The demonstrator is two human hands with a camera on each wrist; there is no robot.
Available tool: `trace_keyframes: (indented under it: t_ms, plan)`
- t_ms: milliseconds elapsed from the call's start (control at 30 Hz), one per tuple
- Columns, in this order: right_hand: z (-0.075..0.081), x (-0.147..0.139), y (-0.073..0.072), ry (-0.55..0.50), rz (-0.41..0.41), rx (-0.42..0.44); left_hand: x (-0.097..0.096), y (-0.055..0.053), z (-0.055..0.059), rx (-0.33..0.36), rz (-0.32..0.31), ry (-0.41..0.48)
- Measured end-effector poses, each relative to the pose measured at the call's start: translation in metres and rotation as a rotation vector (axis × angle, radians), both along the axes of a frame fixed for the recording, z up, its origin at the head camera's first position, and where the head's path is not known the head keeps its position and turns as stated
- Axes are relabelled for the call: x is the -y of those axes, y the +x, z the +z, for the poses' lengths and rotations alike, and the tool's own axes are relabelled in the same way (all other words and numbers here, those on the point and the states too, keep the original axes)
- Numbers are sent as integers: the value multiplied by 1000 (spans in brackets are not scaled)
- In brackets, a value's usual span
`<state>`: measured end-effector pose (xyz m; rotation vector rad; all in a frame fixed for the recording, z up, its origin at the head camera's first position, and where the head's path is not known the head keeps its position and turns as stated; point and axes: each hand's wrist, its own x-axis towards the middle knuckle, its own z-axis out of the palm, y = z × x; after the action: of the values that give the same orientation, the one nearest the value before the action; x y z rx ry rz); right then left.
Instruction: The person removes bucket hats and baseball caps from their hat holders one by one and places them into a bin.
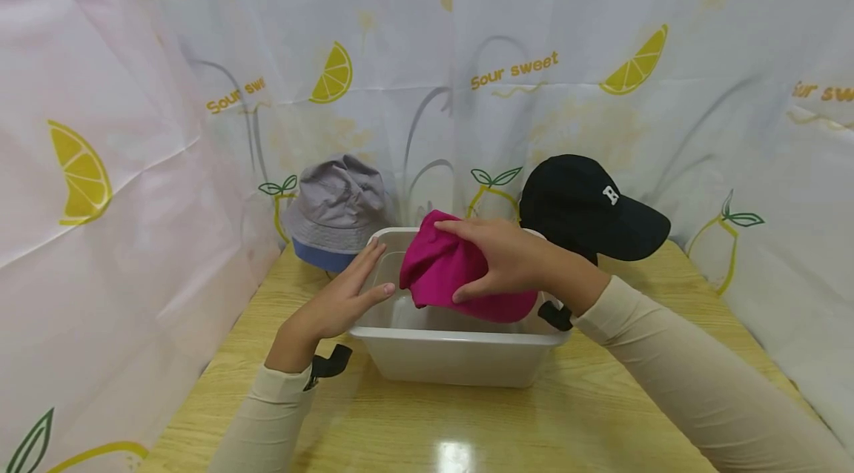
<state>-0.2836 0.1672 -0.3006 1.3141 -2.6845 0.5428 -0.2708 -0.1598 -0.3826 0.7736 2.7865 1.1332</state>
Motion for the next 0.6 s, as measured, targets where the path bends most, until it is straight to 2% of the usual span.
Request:
trace_keyframes:
  t_ms: [300,600]
  plan:
    - [-6,14,-1,135,21,19,0,-1,0,12,-5,2]
    - [-17,27,-8,173,44,71,0,-2,0,25,3,-2]
